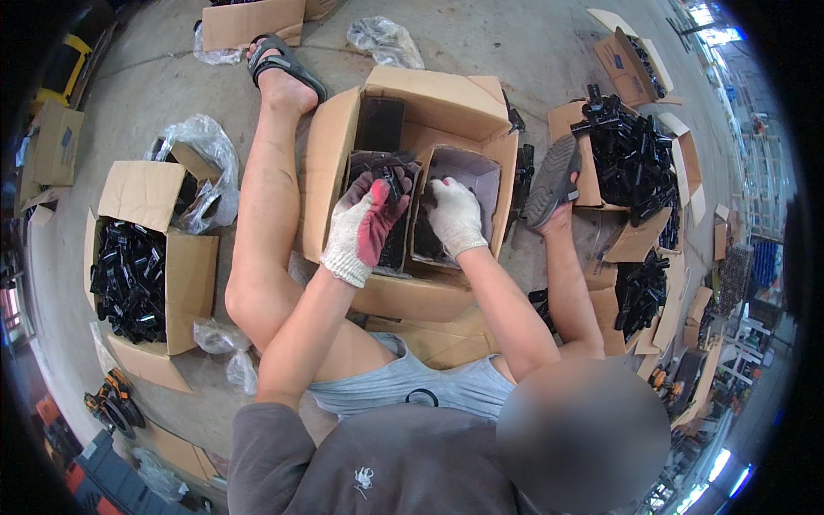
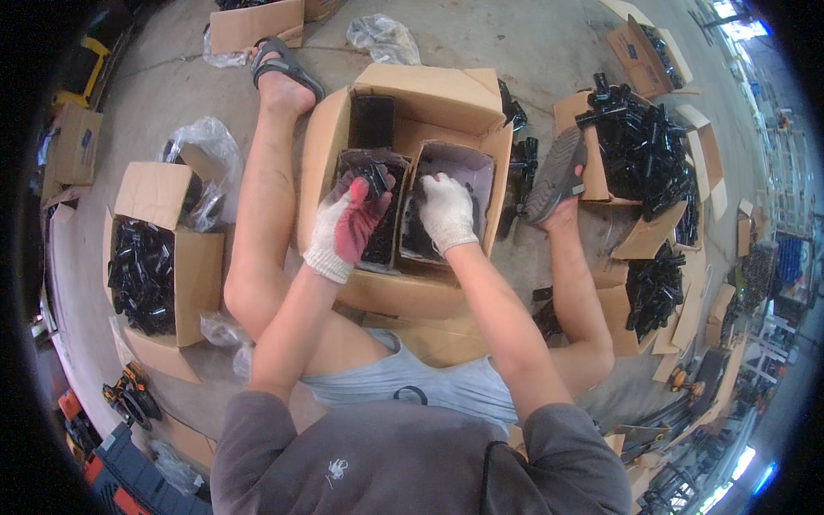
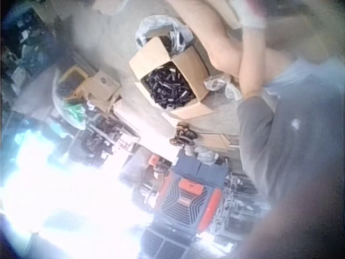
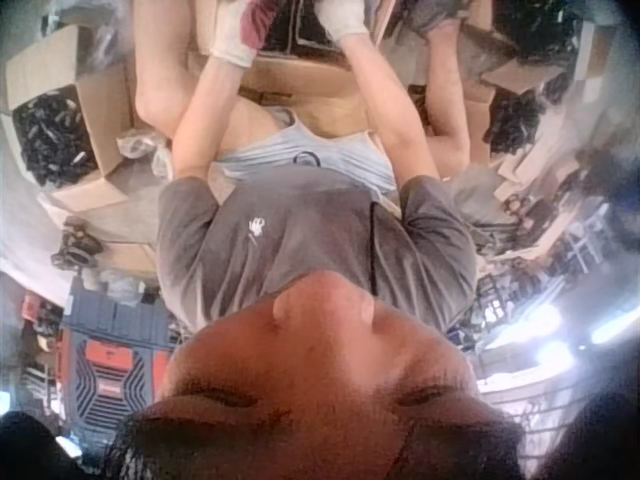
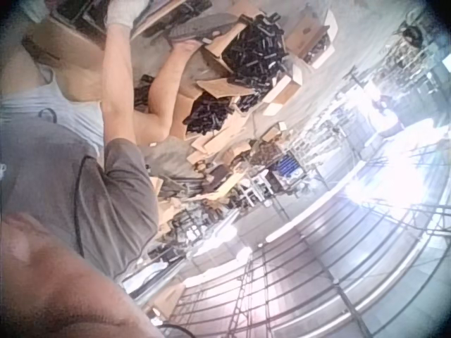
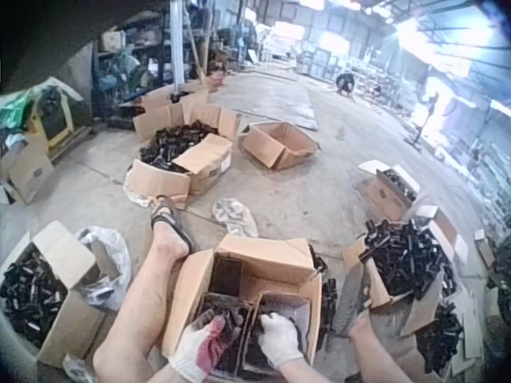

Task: The person sits on the floor among several cardboard boxes containing black metal components and smaller fasteners. They pick up two black metal parts, retrieve fasteners from a smaller container, and join the components together by hand.

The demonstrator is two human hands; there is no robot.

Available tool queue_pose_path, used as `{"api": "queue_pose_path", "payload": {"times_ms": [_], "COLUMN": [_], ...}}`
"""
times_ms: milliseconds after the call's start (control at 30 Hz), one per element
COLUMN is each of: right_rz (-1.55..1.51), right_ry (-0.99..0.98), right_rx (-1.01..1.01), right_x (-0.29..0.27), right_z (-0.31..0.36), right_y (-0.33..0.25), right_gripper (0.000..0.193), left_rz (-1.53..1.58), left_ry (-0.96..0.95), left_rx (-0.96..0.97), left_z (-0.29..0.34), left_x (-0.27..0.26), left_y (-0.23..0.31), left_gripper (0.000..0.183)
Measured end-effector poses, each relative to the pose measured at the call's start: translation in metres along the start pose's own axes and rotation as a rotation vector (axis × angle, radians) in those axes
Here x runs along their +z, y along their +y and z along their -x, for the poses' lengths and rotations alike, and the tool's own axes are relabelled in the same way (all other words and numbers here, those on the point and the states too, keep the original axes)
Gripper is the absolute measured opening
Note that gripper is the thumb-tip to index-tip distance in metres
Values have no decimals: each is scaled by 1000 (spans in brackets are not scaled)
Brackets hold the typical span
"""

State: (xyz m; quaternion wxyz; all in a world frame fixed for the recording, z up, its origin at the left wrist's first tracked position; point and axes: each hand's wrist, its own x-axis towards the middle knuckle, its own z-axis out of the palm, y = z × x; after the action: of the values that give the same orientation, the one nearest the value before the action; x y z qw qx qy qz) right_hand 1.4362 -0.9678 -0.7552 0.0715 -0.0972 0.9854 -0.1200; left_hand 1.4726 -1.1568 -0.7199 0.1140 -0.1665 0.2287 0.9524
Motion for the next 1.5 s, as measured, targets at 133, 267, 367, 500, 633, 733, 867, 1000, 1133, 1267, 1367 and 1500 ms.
{"api": "queue_pose_path", "payload": {"times_ms": [133,267,367,500,633,733,867,1000,1133,1267,1367,1500], "right_rz": [76,17,-12,-408,-1317,-1659,-1605,-1618,-1529,-1483,-1516,-1581], "right_ry": [16,36,85,199,296,312,388,453,408,386,342,337], "right_rx": [-50,-13,18,163,318,337,357,313,354,379,362,338], "right_x": [12,14,12,-4,-30,-51,-56,-43,-56,-58,-58,-57], "right_z": [0,0,4,8,30,37,41,43,42,43,43,44], "right_y": [2,3,3,-8,-25,-51,-59,-56,-59,-58,-53,-54], "right_gripper": [17,18,17,16,21,27,34,44,51,60,67,67], "left_rz": [32,23,52,95,50,90,74,39,-13,-65,-102,-157], "left_ry": [49,105,124,110,160,162,179,204,177,160,159,136], "left_rx": [-78,-78,-73,-27,18,62,57,72,101,113,135,161], "left_z": [-1,-5,-7,-3,-4,-3,1,0,5,8,10,7], "left_x": [-5,-9,-12,-6,-2,-3,1,0,11,14,17,8], "left_y": [-14,-29,-37,-36,-39,-46,-52,-55,-49,-46,-45,-48], "left_gripper": [24,20,17,19,34,35,35,36,35,36,36,38]}}
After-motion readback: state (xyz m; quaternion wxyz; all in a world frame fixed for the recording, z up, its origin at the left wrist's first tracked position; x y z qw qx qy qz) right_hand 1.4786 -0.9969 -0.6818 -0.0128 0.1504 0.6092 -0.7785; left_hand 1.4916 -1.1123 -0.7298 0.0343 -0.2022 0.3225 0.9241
